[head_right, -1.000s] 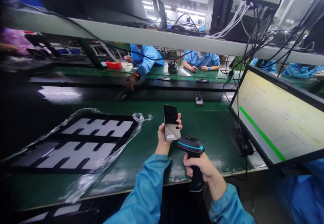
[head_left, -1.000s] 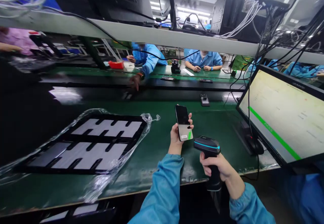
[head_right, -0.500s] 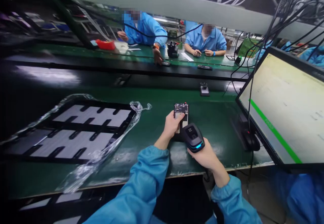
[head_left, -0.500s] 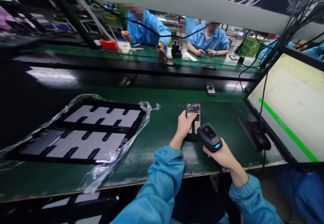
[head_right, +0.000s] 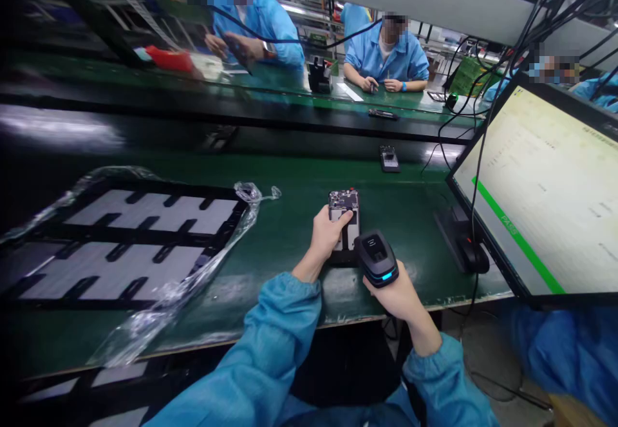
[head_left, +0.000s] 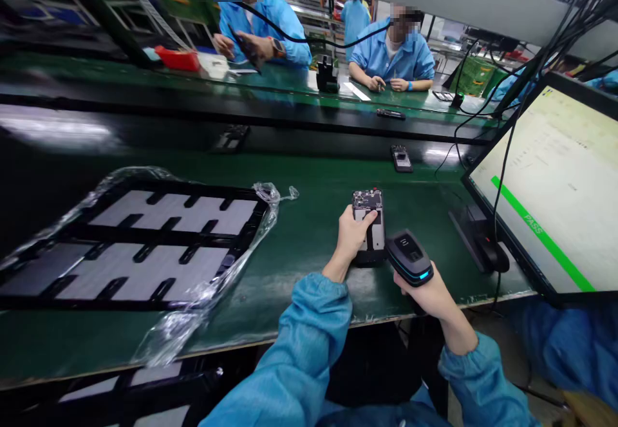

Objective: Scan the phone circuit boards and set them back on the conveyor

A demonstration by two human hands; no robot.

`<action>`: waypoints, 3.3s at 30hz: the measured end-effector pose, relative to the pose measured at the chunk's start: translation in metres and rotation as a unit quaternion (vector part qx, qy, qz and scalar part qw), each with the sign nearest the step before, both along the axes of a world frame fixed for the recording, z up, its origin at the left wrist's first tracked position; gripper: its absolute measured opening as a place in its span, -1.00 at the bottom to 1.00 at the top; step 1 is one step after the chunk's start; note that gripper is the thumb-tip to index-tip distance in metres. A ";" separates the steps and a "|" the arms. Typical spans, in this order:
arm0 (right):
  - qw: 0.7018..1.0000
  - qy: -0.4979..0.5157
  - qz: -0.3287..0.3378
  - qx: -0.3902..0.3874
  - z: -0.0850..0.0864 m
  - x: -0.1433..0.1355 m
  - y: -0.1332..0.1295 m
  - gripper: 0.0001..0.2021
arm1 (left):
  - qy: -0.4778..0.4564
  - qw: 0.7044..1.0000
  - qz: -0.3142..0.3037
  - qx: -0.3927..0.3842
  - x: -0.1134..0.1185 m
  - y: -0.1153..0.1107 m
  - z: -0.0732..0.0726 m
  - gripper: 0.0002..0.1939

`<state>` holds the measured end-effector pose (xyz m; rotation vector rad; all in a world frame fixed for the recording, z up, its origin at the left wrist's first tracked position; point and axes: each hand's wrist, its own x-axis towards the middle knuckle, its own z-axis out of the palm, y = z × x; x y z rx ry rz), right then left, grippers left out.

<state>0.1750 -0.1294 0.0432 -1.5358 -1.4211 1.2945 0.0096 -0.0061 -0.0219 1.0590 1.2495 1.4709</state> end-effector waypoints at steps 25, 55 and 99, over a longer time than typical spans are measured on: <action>0.989 -0.119 0.015 0.086 0.009 -0.032 0.002 -0.91 | -0.055 0.998 -0.011 -0.018 0.007 -0.013 0.010 -0.49; 0.997 -0.035 0.025 0.058 0.052 -0.036 -0.007 -0.81 | 0.089 0.985 0.121 0.082 -0.003 -0.037 0.027 -0.65; 0.995 -0.068 0.048 0.048 0.082 -0.038 -0.018 -0.79 | 0.248 0.909 0.241 0.233 -0.008 -0.036 0.021 -0.86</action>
